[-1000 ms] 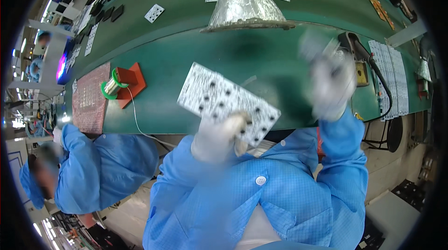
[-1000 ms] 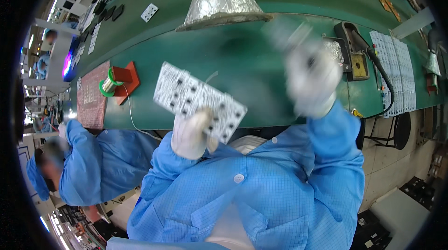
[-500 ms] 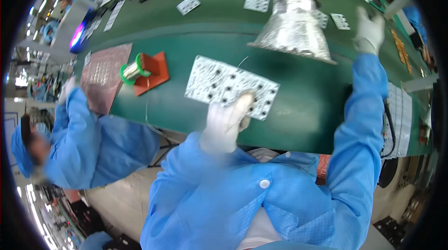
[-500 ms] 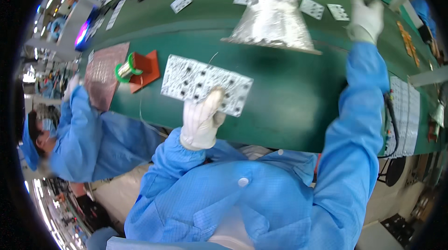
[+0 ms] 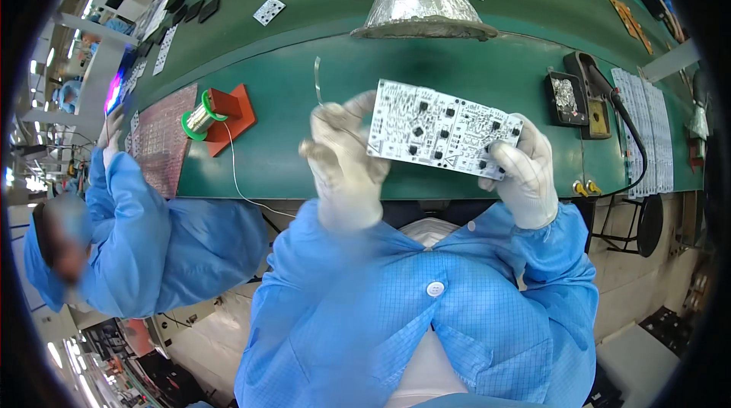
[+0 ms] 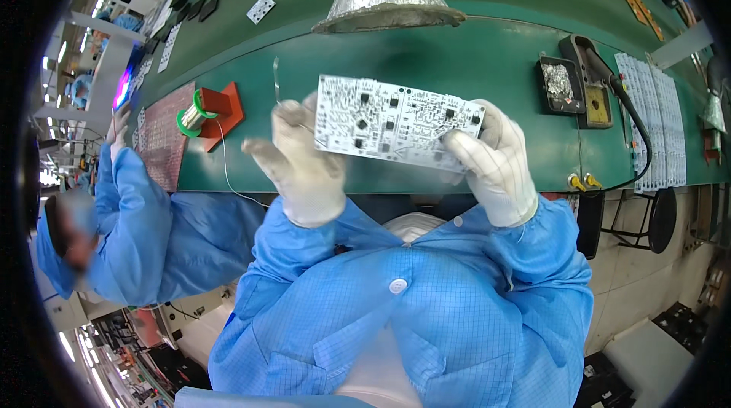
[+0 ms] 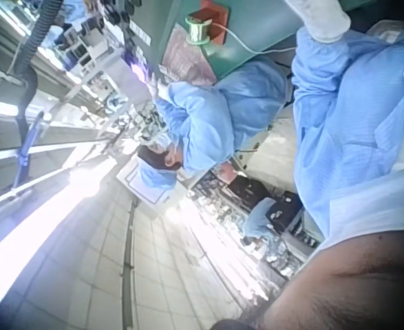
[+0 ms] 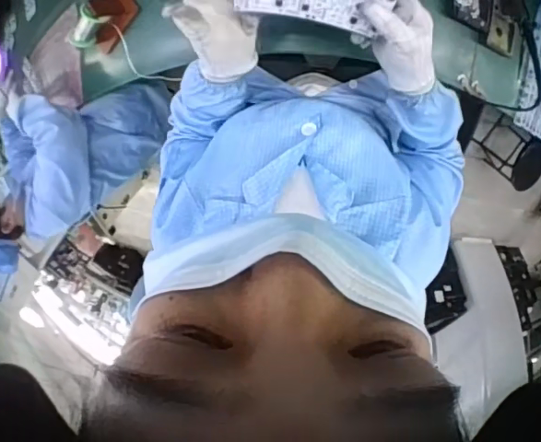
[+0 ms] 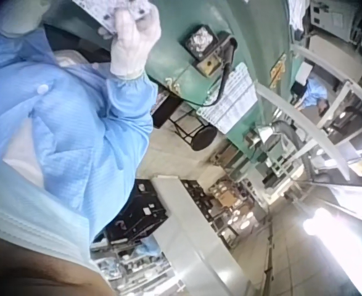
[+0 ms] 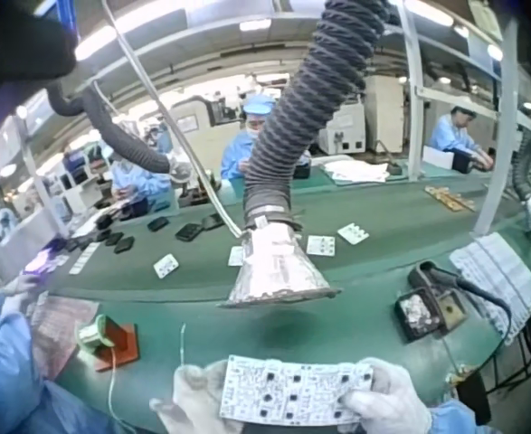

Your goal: Soldering components onto printed circuit boards at an assembly station.

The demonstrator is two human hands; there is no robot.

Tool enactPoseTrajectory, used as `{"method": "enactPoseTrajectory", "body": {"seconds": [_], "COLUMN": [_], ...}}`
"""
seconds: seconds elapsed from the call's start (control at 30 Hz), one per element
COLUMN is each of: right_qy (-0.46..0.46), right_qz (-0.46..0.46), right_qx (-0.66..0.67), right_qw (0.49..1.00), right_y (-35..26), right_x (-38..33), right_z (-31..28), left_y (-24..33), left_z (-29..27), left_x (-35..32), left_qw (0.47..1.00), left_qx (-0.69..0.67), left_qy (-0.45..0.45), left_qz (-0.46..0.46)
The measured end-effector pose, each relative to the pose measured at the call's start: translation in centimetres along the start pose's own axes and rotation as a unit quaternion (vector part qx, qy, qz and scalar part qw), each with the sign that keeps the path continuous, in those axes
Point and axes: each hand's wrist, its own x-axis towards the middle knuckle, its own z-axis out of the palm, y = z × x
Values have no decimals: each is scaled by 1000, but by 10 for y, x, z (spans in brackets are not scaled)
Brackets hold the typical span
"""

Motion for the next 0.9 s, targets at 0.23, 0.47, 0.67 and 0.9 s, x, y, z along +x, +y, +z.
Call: {"method": "enactPoseTrajectory", "body": {"seconds": [0.23,0.47,0.67,0.9], "right_qy": [-37,180,57,70], "right_qz": [-183,-450,-62,-66], "right_qx": [-285,-402,105,131], "right_qw": [940,777,991,987], "right_y": [3,43,9,9], "right_x": [-10,6,-2,-3], "right_z": [-3,7,-9,-2], "left_y": [10,-21,-3,-2], "left_z": [46,27,39,45], "left_x": [-17,-35,-28,-28], "left_qw": [839,705,868,877], "left_qx": [532,656,471,458], "left_qy": [109,46,147,147], "left_qz": [-25,268,65,-20]}}
